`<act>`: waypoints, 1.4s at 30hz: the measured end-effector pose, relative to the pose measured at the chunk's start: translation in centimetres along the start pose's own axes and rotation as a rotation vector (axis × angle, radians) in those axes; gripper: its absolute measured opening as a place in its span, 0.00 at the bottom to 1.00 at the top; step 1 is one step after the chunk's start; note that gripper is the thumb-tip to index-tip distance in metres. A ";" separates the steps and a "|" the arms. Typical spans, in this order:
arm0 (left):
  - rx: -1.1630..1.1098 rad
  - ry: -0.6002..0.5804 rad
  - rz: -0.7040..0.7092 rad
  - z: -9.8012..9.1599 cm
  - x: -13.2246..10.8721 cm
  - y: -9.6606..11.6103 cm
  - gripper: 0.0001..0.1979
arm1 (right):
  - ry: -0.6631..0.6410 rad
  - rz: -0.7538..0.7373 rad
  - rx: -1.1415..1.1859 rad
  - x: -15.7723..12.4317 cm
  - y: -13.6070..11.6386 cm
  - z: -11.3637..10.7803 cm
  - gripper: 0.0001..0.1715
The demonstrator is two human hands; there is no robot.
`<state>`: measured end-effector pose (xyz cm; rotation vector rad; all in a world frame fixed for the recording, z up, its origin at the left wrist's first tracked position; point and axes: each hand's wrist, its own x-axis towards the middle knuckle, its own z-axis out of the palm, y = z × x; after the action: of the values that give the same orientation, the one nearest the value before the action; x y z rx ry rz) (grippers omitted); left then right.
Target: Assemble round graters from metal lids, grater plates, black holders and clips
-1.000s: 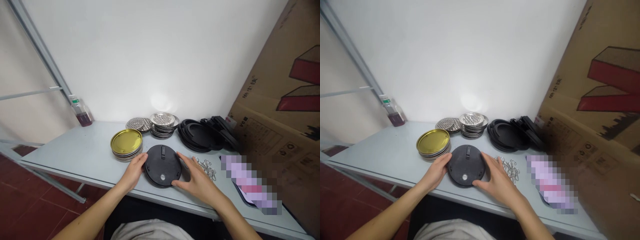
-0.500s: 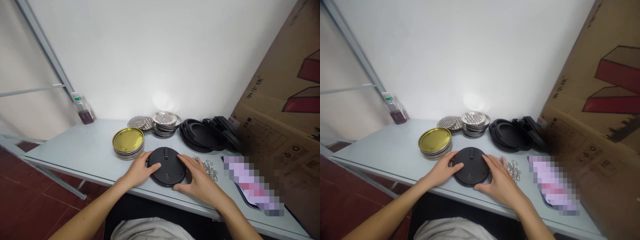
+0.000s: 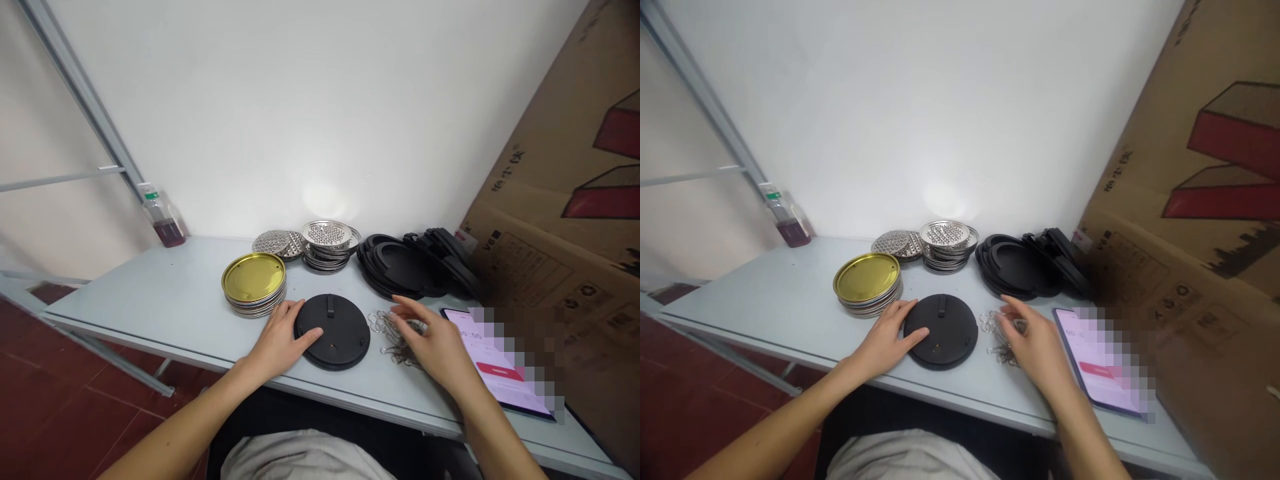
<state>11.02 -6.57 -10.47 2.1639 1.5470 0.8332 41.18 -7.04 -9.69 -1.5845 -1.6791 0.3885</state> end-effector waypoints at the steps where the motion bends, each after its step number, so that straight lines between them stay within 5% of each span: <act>1: 0.004 0.000 0.007 0.0 0.0 0.0 0.31 | 0.063 0.005 -0.047 0.2 0.6 -0.3 0.20; 4: 0.017 -0.005 0.029 -0.1 -0.1 0.2 0.30 | 0.059 -0.027 -0.127 0.4 1.6 -0.7 0.16; 14: 0.008 0.009 0.070 -0.1 -0.1 0.4 0.27 | -0.336 -0.150 -0.088 -0.5 -0.2 -1.1 0.08; 22: 0.030 0.058 0.145 -0.1 -0.2 0.9 0.25 | -0.405 -0.254 -0.166 -0.4 -0.5 -0.8 0.10; 28: 0.032 0.098 0.338 0.4 1.1 4.3 0.13 | -0.374 -0.260 -0.141 -0.4 -0.5 -0.5 0.10; 32: 0.072 -0.009 0.398 1.5 3.7 7.8 0.08 | -0.317 -0.228 -0.107 -0.3 -0.2 -0.7 0.10; 36: 0.212 -0.234 0.381 3.4 6.5 10.4 0.08 | -0.174 -0.163 -0.135 -0.1 0.7 -0.8 0.11; 42: 0.337 -0.394 0.285 5.5 8.6 11.3 0.11 | -0.103 -0.108 -0.191 0.0 1.2 -0.8 0.11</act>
<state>24.75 -2.08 -5.81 2.6334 1.2657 0.1978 42.56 -7.09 -10.03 -1.6243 -1.9204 0.2647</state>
